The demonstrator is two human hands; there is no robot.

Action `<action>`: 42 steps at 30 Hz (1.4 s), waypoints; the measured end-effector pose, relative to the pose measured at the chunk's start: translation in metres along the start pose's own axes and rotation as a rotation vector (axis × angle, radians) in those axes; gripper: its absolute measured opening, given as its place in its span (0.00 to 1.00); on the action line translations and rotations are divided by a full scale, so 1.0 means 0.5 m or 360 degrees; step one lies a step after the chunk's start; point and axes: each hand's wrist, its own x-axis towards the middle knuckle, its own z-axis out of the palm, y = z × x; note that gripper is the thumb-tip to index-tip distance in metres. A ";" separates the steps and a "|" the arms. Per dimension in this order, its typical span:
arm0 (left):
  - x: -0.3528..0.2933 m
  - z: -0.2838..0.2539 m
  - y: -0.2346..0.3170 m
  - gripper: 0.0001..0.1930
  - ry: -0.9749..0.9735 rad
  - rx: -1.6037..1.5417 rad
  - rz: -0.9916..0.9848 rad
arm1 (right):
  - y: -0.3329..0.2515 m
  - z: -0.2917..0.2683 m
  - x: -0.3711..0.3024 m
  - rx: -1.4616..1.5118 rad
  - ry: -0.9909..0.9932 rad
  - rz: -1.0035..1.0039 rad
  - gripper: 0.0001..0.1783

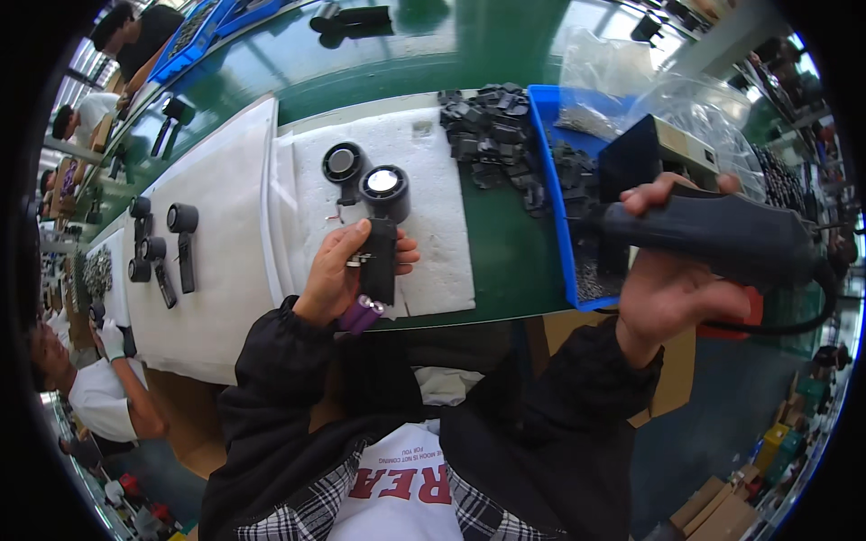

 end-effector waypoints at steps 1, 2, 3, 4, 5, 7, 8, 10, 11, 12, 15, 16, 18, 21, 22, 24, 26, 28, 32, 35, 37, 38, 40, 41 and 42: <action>0.001 -0.001 0.003 0.24 0.0030 0.0049 0.0024 | 0.010 0.006 0.013 0.0132 -0.0173 -0.0007 0.55; -0.002 -0.011 0.000 0.24 0.0067 0.0072 0.0037 | 0.020 0.004 0.015 0.0047 -0.0149 -0.0038 0.55; -0.005 -0.016 0.000 0.22 0.0064 0.0049 0.0060 | 0.026 -0.001 0.012 0.0242 -0.0195 0.0066 0.56; -0.013 -0.017 0.003 0.22 0.0109 0.0064 0.0080 | 0.025 -0.010 0.007 0.0458 -0.0244 0.0169 0.56; -0.018 -0.018 0.003 0.22 0.0108 0.0047 0.0100 | 0.010 -0.021 0.000 0.0387 -0.0227 0.0138 0.56; -0.018 -0.009 0.001 0.22 0.0132 0.0096 0.0093 | -0.024 -0.045 -0.015 0.0479 0.0003 0.0091 0.62; -0.018 -0.010 -0.003 0.22 0.0142 0.0116 0.0101 | -0.049 -0.062 -0.022 0.0441 0.0012 0.0065 0.62; -0.014 -0.006 -0.002 0.22 0.0128 0.0168 0.0103 | -0.100 -0.090 -0.039 0.0115 0.0173 -0.0078 0.60; -0.013 -0.003 -0.003 0.22 0.0158 0.0225 0.0114 | -0.118 -0.097 -0.043 0.0061 0.0391 -0.0169 0.58; -0.013 -0.001 -0.004 0.22 0.0136 0.0228 0.0105 | -0.134 -0.108 -0.042 0.0045 0.0404 -0.0181 0.58; -0.014 0.007 -0.002 0.22 0.0238 0.0352 0.0138 | -0.163 -0.128 -0.033 0.0168 0.0289 -0.0308 0.56; -0.013 0.008 -0.003 0.22 0.0229 0.0360 0.0137 | -0.160 -0.132 -0.031 0.0167 0.0297 -0.0317 0.56; -0.013 0.008 -0.002 0.23 0.0274 0.0397 0.0125 | -0.152 -0.138 -0.026 0.0047 0.0491 -0.0253 0.56; -0.018 0.019 0.002 0.23 0.0320 0.0447 0.0148 | -0.138 -0.143 -0.013 0.0012 0.0516 -0.0212 0.54; -0.013 0.017 -0.001 0.24 0.0335 0.0471 0.0152 | -0.128 -0.144 -0.007 -0.0116 0.0545 -0.0151 0.52; -0.006 0.015 -0.008 0.23 0.0313 0.0503 0.0123 | -0.094 -0.149 -0.006 -0.0174 0.0501 -0.0233 0.52; -0.010 0.020 -0.003 0.23 0.0298 0.0545 0.0117 | -0.081 -0.142 -0.004 -0.0078 0.0655 -0.0206 0.51; -0.012 0.024 -0.001 0.23 0.0315 0.0545 0.0107 | -0.083 -0.128 0.003 -0.0049 0.0724 -0.0145 0.51; -0.011 0.027 -0.003 0.23 0.0306 0.0515 0.0097 | -0.101 -0.128 0.060 -0.0267 0.0650 0.0349 0.52; -0.010 0.026 -0.004 0.24 0.0342 0.0484 0.0134 | -0.078 -0.156 0.109 -0.0210 0.0385 0.0492 0.45; -0.011 0.018 -0.003 0.22 0.0267 0.0397 0.0104 | -0.072 -0.150 0.132 -0.0333 0.0414 0.0606 0.46; -0.012 0.015 -0.003 0.22 0.0281 0.0371 0.0115 | -0.072 -0.157 0.137 -0.0218 0.0380 0.0702 0.44; -0.010 0.012 -0.005 0.21 0.0233 0.0318 0.0124 | -0.073 -0.166 0.136 -0.0045 0.0263 0.0895 0.45; -0.009 0.010 -0.004 0.20 0.0190 0.0258 0.0104 | -0.068 -0.166 0.125 -0.0085 0.0290 0.0921 0.45; -0.009 0.008 -0.001 0.20 0.0229 0.0220 0.0122 | -0.065 -0.162 0.111 -0.0124 0.0315 0.0950 0.45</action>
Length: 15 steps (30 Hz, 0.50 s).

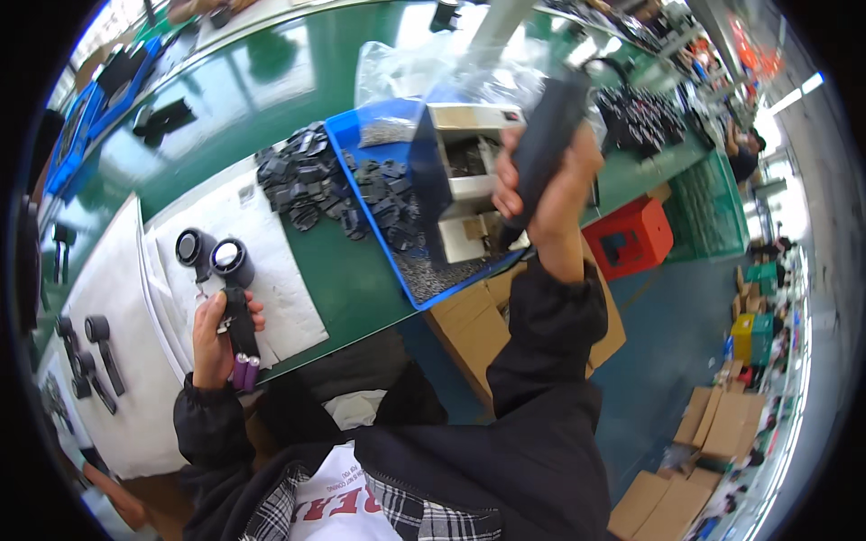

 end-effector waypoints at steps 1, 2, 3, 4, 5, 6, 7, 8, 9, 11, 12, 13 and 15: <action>0.000 0.000 0.003 0.20 -0.0027 0.0013 -0.0033 | 0.000 0.000 -0.016 0.0130 -0.0082 0.0019 0.45; 0.001 -0.002 0.003 0.20 -0.0053 0.0024 -0.0064 | 0.004 0.005 -0.032 0.0261 -0.0163 0.0044 0.45; -0.002 -0.009 0.006 0.20 -0.0064 0.0018 -0.0067 | 0.014 0.023 -0.048 0.0357 -0.0198 -0.0117 0.45; -0.002 -0.011 0.005 0.19 -0.0057 -0.0003 -0.0104 | 0.022 0.042 -0.067 0.0455 -0.0220 -0.0277 0.45; -0.004 -0.017 0.004 0.19 -0.0060 -0.0002 -0.0110 | 0.035 0.066 -0.081 0.0446 -0.0303 -0.0404 0.42; -0.003 -0.018 0.000 0.18 -0.0059 0.0006 -0.0118 | 0.048 0.090 -0.091 0.0448 -0.0382 -0.0532 0.41; 0.001 -0.013 -0.003 0.18 -0.0091 -0.0014 -0.0104 | 0.069 0.122 -0.104 0.0494 -0.0409 -0.0479 0.41; 0.003 -0.010 -0.004 0.18 -0.0106 -0.0031 -0.0085 | 0.097 0.166 -0.115 0.0543 -0.0398 -0.0739 0.41; 0.004 -0.008 -0.003 0.18 -0.0128 -0.0002 -0.0094 | 0.124 0.209 -0.127 0.0584 -0.0366 -0.1005 0.42; 0.007 -0.008 -0.005 0.19 -0.0185 0.0034 -0.0109 | 0.175 0.293 -0.154 0.0611 -0.0408 -0.1092 0.41; 0.007 -0.011 -0.008 0.20 -0.0217 0.0037 -0.0114 | 0.194 0.328 -0.164 0.0603 -0.0425 -0.1107 0.40; 0.005 -0.009 -0.007 0.19 -0.0205 0.0051 -0.0108 | 0.210 0.354 -0.170 0.0633 -0.0427 -0.1071 0.40; 0.004 -0.016 -0.010 0.19 -0.0200 0.0079 -0.0095 | 0.232 0.393 -0.175 0.0594 -0.0501 -0.1000 0.36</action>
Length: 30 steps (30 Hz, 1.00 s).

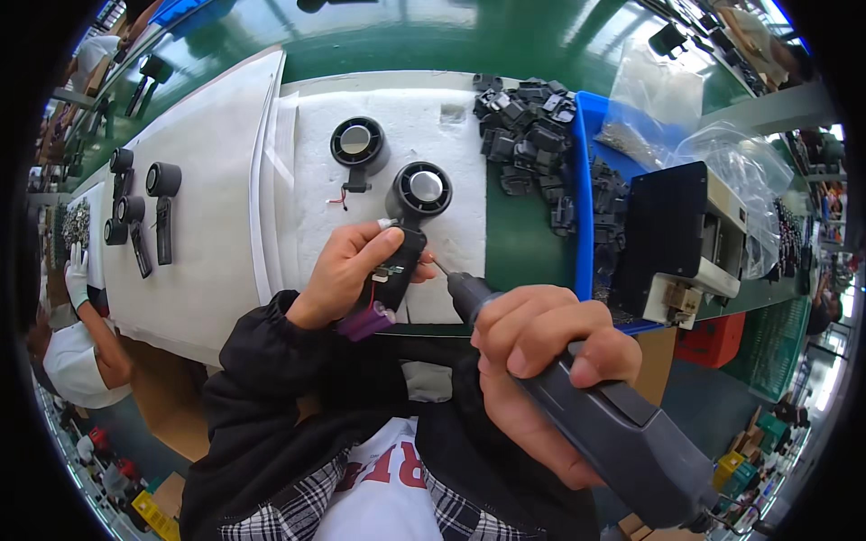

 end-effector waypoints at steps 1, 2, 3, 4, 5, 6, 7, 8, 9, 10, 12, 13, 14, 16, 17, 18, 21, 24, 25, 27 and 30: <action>0.002 0.000 -0.002 0.19 -0.0007 0.0003 0.0004 | 0.010 0.005 -0.001 0.0003 0.0009 0.0019 0.36; 0.002 0.001 -0.001 0.19 0.0002 -0.0005 -0.0012 | 0.022 0.007 -0.001 -0.0009 -0.0100 -0.0002 0.37; 0.001 0.004 0.003 0.19 0.0011 -0.0019 0.0006 | 0.030 0.011 -0.001 -0.0022 -0.0211 -0.0024 0.39; 0.001 0.005 0.007 0.18 0.0018 -0.0033 0.0025 | 0.034 0.013 -0.001 -0.0026 -0.0207 -0.0008 0.39; 0.000 0.003 0.008 0.18 0.0023 -0.0045 0.0013 | 0.036 0.016 -0.001 0.0005 -0.0256 0.0010 0.38; 0.000 0.001 0.009 0.18 0.0027 -0.0016 0.0006 | 0.037 0.018 -0.002 0.0037 -0.0305 0.0027 0.38; -0.001 0.000 0.011 0.19 0.0030 0.0013 0.0001 | 0.034 0.024 -0.003 0.0031 -0.0303 0.0043 0.38; -0.001 -0.002 0.011 0.19 0.0034 0.0000 -0.0009 | 0.030 0.030 -0.005 -0.0012 -0.0222 0.0092 0.34; -0.001 -0.003 0.011 0.19 0.0016 0.0033 0.0006 | 0.029 0.036 -0.007 -0.0056 -0.0142 0.0140 0.31; 0.001 -0.004 0.011 0.19 -0.0004 0.0069 0.0024 | 0.033 0.034 -0.007 -0.0061 -0.0142 0.0152 0.31; 0.003 -0.003 0.010 0.19 -0.0012 0.0071 0.0034 | 0.047 0.025 -0.003 -0.0025 -0.0308 0.0074 0.38; 0.004 -0.004 0.010 0.19 -0.0019 0.0086 0.0055 | 0.050 0.025 -0.004 -0.0024 -0.0311 0.0084 0.38; 0.005 -0.003 0.010 0.19 -0.0014 0.0079 0.0053 | 0.051 0.026 -0.004 -0.0015 -0.0312 0.0104 0.38; 0.005 -0.004 0.008 0.20 0.0014 0.0073 0.0095 | 0.056 0.027 -0.007 0.0003 -0.0316 0.0130 0.39; 0.004 -0.006 0.007 0.20 0.0026 0.0072 0.0095 | 0.059 0.027 -0.009 0.0011 -0.0318 0.0135 0.39; 0.002 -0.007 0.005 0.20 0.0043 0.0129 0.0104 | 0.062 0.027 -0.011 0.0018 -0.0320 0.0140 0.39; 0.009 0.001 0.002 0.20 0.0035 0.0134 0.0126 | 0.056 0.034 -0.004 -0.0048 -0.0362 0.0131 0.40; 0.003 -0.004 -0.003 0.19 0.0066 0.0123 0.0110 | 0.067 0.040 -0.018 -0.0085 -0.0412 0.0063 0.43; 0.001 -0.005 -0.003 0.19 0.0056 0.0136 0.0093 | 0.070 0.045 -0.022 -0.0079 -0.0416 0.0072 0.43; 0.002 -0.005 -0.006 0.19 0.0082 0.0142 0.0107 | 0.078 0.055 -0.030 -0.0274 -0.0462 -0.0053 0.47; 0.005 -0.002 -0.006 0.19 0.0098 0.0189 0.0113 | 0.085 0.064 -0.041 -0.0318 -0.0415 -0.0100 0.51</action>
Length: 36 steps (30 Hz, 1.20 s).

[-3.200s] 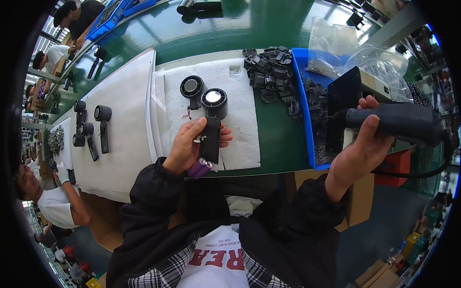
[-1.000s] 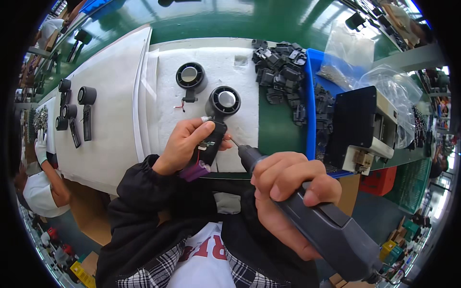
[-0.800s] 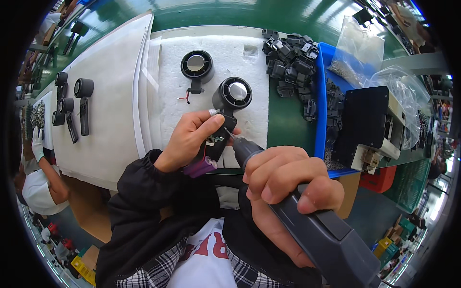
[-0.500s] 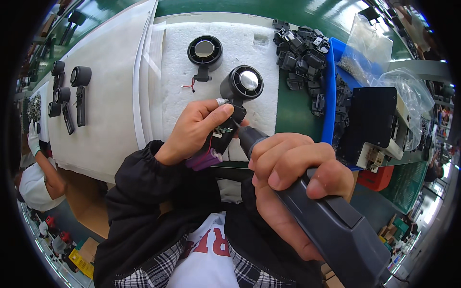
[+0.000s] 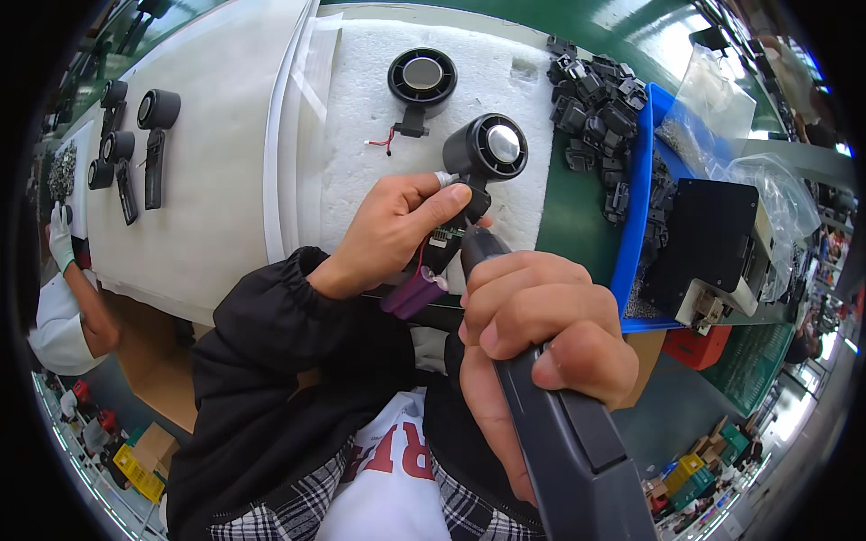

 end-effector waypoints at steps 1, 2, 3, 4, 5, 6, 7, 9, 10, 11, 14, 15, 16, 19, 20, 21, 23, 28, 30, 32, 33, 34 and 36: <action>0.000 -0.001 0.002 0.18 0.0000 0.0048 -0.0003 | 0.003 0.002 -0.001 0.0005 -0.0011 0.0006 0.51; 0.000 -0.003 0.001 0.18 0.0008 0.0040 0.0000 | 0.007 0.004 -0.002 -0.0007 -0.0020 -0.0025 0.52; -0.001 -0.004 0.000 0.18 0.0013 0.0071 -0.0004 | 0.009 0.005 -0.004 -0.0020 -0.0029 -0.0058 0.53; -0.001 -0.007 -0.002 0.18 0.0020 0.0110 -0.0009 | 0.011 0.004 -0.006 -0.0011 -0.0032 -0.0057 0.53; -0.003 -0.011 -0.003 0.18 0.0027 0.0112 -0.0006 | 0.012 0.001 -0.008 -0.0032 -0.0068 -0.0052 0.54; -0.004 -0.014 -0.003 0.19 0.0021 0.0154 -0.0007 | 0.012 -0.001 -0.010 -0.0053 -0.0103 -0.0050 0.55; -0.003 -0.012 0.001 0.19 0.0000 0.0186 0.0010 | 0.010 0.001 -0.006 -0.0062 -0.0117 -0.0066 0.55; 0.003 -0.006 0.001 0.20 0.0023 0.0185 0.0088 | 0.009 0.007 0.003 0.0048 -0.0027 -0.0106 0.56; 0.005 -0.008 -0.002 0.21 0.0073 0.0210 0.0140 | 0.015 0.005 0.004 0.0062 -0.0024 -0.0133 0.56; 0.006 -0.008 -0.005 0.21 0.0074 0.0235 0.0162 | 0.021 0.003 0.007 0.0170 0.0037 -0.0074 0.56; 0.003 -0.005 0.011 0.20 0.0040 -0.0599 -0.0254 | 0.018 -0.012 0.016 0.0318 0.0295 -0.0060 0.56; 0.008 -0.002 0.014 0.20 0.0006 -0.0571 -0.0230 | 0.010 -0.022 0.021 0.0352 0.0489 -0.0065 0.55; 0.013 -0.001 0.014 0.20 -0.0039 -0.0648 -0.0245 | -0.009 -0.042 0.032 0.0342 0.0490 -0.0105 0.54; -0.028 -0.012 0.049 0.19 -0.0013 -0.0608 -0.0217 | -0.054 -0.068 0.055 0.0316 0.0720 -0.0216 0.48; -0.037 0.001 0.050 0.20 -0.0053 -0.0576 -0.0179 | -0.044 -0.094 0.054 0.0249 0.0594 -0.0338 0.48; -0.046 0.010 0.056 0.21 -0.0089 -0.0539 -0.0137 | -0.037 -0.112 0.045 0.0283 0.0595 -0.0398 0.48; -0.074 0.035 0.109 0.20 -0.0222 -0.0692 -0.0146 | -0.029 -0.138 0.018 -0.0730 0.1079 -0.0074 0.52; -0.030 0.066 0.278 0.26 -0.0174 -0.0404 0.0201 | 0.022 -0.229 -0.149 -0.1415 0.1249 -0.0260 0.34; 0.063 0.050 0.331 0.23 -0.0036 -0.0252 0.0424 | 0.024 -0.206 -0.162 -0.1346 0.1162 -0.0077 0.27; 0.174 0.004 0.370 0.20 0.0125 -0.0183 0.0481 | 0.028 -0.195 -0.197 -0.1258 0.0942 0.0135 0.23; 0.236 -0.022 0.382 0.18 0.0220 -0.0166 0.0418 | 0.031 -0.195 -0.210 -0.1203 0.0722 0.0352 0.21; 0.300 -0.038 0.389 0.16 0.0375 -0.0173 0.0349 | 0.030 -0.188 -0.202 -0.1208 0.0723 0.0333 0.21; 0.443 -0.121 0.368 0.14 0.0467 -0.0127 0.0329 | 0.018 -0.168 -0.176 -0.1271 0.0744 0.0616 0.17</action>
